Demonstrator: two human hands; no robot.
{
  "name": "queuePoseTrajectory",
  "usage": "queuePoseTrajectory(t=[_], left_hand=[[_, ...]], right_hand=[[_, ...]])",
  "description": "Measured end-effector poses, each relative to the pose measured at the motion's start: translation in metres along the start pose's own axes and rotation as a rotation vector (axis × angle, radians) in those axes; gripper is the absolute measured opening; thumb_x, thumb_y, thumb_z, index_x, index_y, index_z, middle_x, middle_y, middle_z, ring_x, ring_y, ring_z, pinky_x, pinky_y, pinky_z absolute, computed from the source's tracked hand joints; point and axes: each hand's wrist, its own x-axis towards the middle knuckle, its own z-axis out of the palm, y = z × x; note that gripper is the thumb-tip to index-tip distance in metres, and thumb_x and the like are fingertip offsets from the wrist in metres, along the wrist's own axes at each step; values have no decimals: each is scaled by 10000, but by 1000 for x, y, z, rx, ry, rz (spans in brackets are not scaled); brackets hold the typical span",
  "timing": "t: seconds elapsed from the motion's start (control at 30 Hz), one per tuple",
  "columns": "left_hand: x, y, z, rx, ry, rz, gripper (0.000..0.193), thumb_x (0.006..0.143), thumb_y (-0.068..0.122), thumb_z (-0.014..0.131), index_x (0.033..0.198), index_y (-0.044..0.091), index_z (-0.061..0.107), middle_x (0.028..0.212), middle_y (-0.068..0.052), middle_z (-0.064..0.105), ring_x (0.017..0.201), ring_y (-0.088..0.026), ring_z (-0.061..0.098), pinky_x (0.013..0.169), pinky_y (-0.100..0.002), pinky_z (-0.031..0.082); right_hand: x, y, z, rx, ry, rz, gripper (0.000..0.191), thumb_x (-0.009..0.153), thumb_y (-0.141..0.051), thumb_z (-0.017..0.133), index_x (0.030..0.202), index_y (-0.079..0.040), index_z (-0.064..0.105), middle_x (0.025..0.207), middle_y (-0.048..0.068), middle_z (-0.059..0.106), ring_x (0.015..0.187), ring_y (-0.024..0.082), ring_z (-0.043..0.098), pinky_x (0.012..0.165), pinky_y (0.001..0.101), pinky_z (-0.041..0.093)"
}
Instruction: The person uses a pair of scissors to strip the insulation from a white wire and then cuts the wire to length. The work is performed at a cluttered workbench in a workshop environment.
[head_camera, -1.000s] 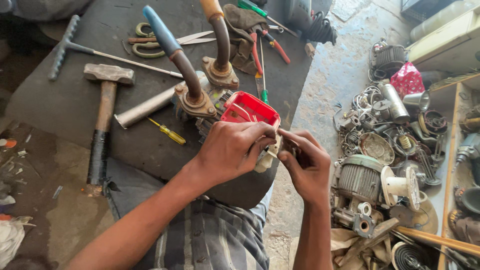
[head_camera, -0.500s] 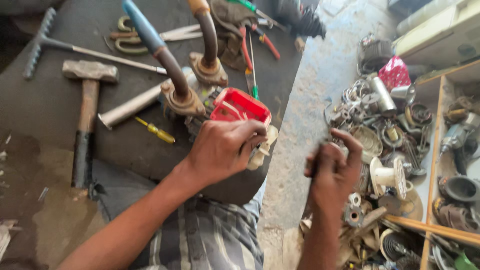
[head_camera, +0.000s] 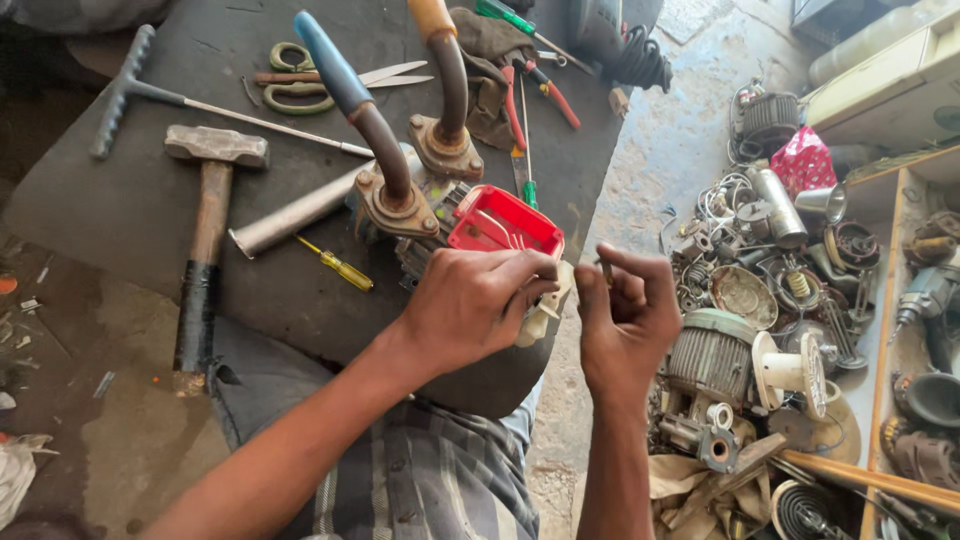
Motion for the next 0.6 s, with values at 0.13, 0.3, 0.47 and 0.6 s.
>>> queuePoseTrajectory(t=[0.13, 0.3, 0.47, 0.6], left_hand=[[-1, -2, -1, -6, -7, -7, 116, 943, 148, 730, 1028, 85, 681, 876, -106, 734, 774, -316, 719, 657, -428, 552], [-3, -5, 0, -34, 26, -21, 110, 944, 156, 731, 1024, 91, 691, 873, -98, 738, 766, -300, 726, 660, -413, 559], [0, -6, 0, -10, 23, -15, 122, 928, 149, 730, 1022, 81, 692, 860, -104, 737, 755, -304, 721, 644, -414, 554], [-1, -6, -5, -16, -6, 13, 144, 927, 151, 731, 1042, 75, 687, 858, -102, 731, 777, -292, 729, 657, -418, 552]], right_hand=[[-7, -6, -12, 169, 226, 24, 233, 1036, -168, 703, 1214, -70, 587, 709, -18, 544, 567, 45, 496, 464, 212, 382], [0, -14, -24, 237, 219, -31, 231, 1099, -262, 616, 1261, -115, 542, 722, -22, 516, 614, 58, 500, 523, 209, 402], [-8, 9, 1, -13, -43, 100, 271, 998, -151, 662, 1235, -66, 562, 781, -9, 593, 607, 49, 486, 493, 218, 365], [-10, 11, 2, 197, 30, 95, 250, 1009, -117, 690, 1211, -57, 556, 734, -4, 538, 597, 67, 458, 486, 232, 336]])
